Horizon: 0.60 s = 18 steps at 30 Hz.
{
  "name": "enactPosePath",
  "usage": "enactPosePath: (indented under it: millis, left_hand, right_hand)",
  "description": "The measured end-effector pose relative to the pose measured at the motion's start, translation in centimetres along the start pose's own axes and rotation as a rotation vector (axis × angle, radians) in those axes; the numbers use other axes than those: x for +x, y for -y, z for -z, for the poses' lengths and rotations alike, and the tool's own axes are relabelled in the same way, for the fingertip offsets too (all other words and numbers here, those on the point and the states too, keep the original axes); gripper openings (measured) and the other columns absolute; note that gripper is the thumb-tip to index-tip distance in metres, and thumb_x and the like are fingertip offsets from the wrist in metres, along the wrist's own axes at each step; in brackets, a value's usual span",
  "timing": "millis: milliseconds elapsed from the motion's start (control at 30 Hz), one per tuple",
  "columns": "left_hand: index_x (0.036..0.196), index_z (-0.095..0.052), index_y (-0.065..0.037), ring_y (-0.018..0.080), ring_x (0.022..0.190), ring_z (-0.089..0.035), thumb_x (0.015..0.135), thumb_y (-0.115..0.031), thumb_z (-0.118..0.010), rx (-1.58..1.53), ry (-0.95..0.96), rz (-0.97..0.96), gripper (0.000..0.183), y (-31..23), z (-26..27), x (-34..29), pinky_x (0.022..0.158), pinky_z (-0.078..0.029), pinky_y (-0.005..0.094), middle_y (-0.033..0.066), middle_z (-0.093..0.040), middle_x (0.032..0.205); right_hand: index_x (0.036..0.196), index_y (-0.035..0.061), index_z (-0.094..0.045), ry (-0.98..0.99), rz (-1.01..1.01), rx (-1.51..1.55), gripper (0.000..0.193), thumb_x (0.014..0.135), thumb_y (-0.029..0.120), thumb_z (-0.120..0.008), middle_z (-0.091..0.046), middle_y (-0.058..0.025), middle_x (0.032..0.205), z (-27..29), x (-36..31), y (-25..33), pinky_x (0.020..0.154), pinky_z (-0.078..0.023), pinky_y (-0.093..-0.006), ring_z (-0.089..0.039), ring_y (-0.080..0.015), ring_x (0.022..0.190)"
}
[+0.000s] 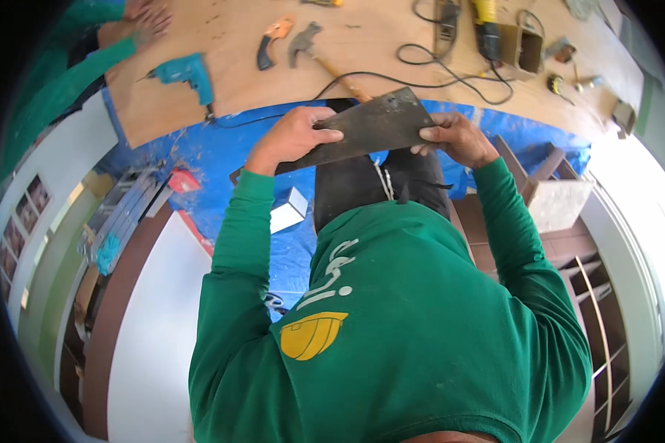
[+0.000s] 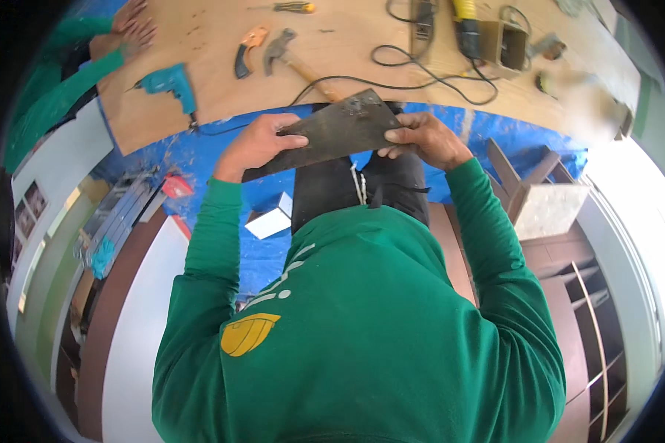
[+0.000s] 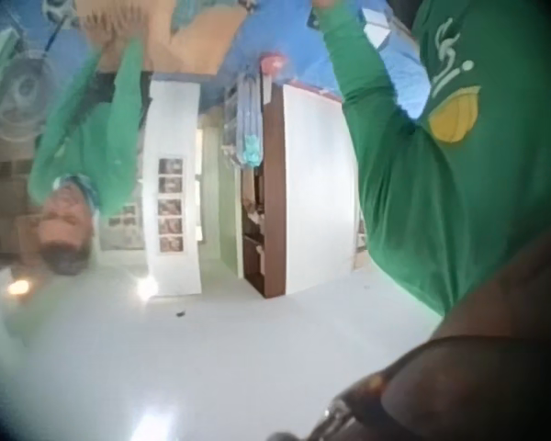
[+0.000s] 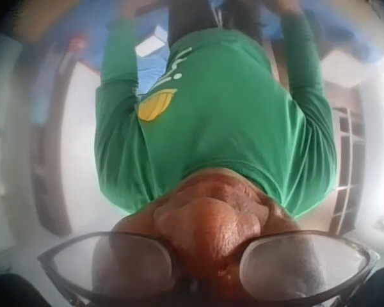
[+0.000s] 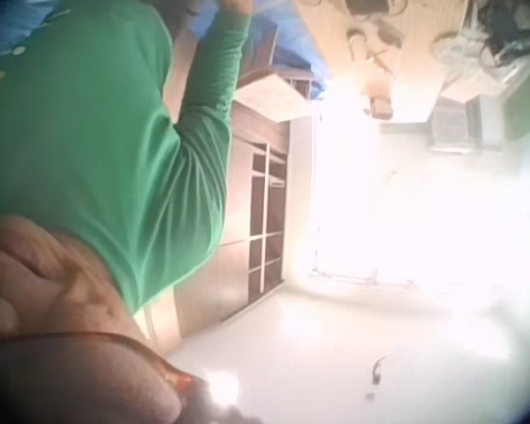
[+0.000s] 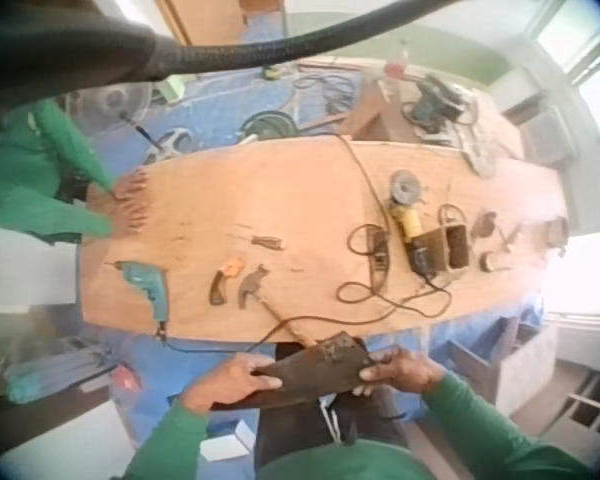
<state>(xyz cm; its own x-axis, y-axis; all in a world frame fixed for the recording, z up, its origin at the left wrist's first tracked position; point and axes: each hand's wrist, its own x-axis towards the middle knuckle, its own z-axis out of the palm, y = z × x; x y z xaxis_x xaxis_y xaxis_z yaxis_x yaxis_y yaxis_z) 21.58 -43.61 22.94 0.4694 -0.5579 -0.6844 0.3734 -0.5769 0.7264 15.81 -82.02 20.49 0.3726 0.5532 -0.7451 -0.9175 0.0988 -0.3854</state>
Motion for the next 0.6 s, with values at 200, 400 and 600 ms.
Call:
enactPosePath:
  millis: [200, 400, 600]
  left_hand:
    - [0.123, -0.078, 0.002, 0.0132, 0.094, -0.071, 0.101, -0.025, -0.079, -0.284, -0.11, -0.006, 0.035, -0.9, -2.4, 1.4, 0.089, -0.056, 0.0338, 0.0056, -0.08, 0.105]
    - [0.108, -0.08, 0.001, 0.0064, 0.093, -0.068, 0.106, -0.021, -0.077, -0.478, -0.349, -0.192, 0.022, -5.7, -3.8, 3.4, 0.079, -0.056, 0.028, 0.0026, -0.079, 0.098]
    - [0.111, -0.079, 0.004, 0.0146, 0.073, -0.074, 0.106, -0.012, -0.075, -0.491, -0.157, -0.37, 0.017, -7.9, -3.6, 7.1, 0.068, -0.062, 0.032, 0.0076, -0.079, 0.088]
  right_hand:
    - [0.148, -0.005, -0.061, 0.007, 0.249, 0.437, 0.076, 0.111, 0.06, -0.057, -0.076, -0.0206, 0.131, -0.9, -2.8, -1.9, 0.104, -0.059, -0.0389, -0.074, -0.0296, 0.121]
    - [0.096, -0.0117, -0.076, 0.203, -0.08, 0.664, 0.114, 0.106, 0.087, -0.019, -0.079, -0.0305, 0.095, -1.7, -0.6, -4.3, 0.07, -0.065, -0.0433, -0.08, -0.0383, 0.078]
    - [0.103, -0.0156, -0.077, 0.377, -0.006, 0.746, 0.122, 0.104, 0.089, -0.013, -0.079, -0.0346, 0.102, -5.5, -2.8, -0.3, 0.065, -0.065, -0.0457, -0.079, -0.0429, 0.077]
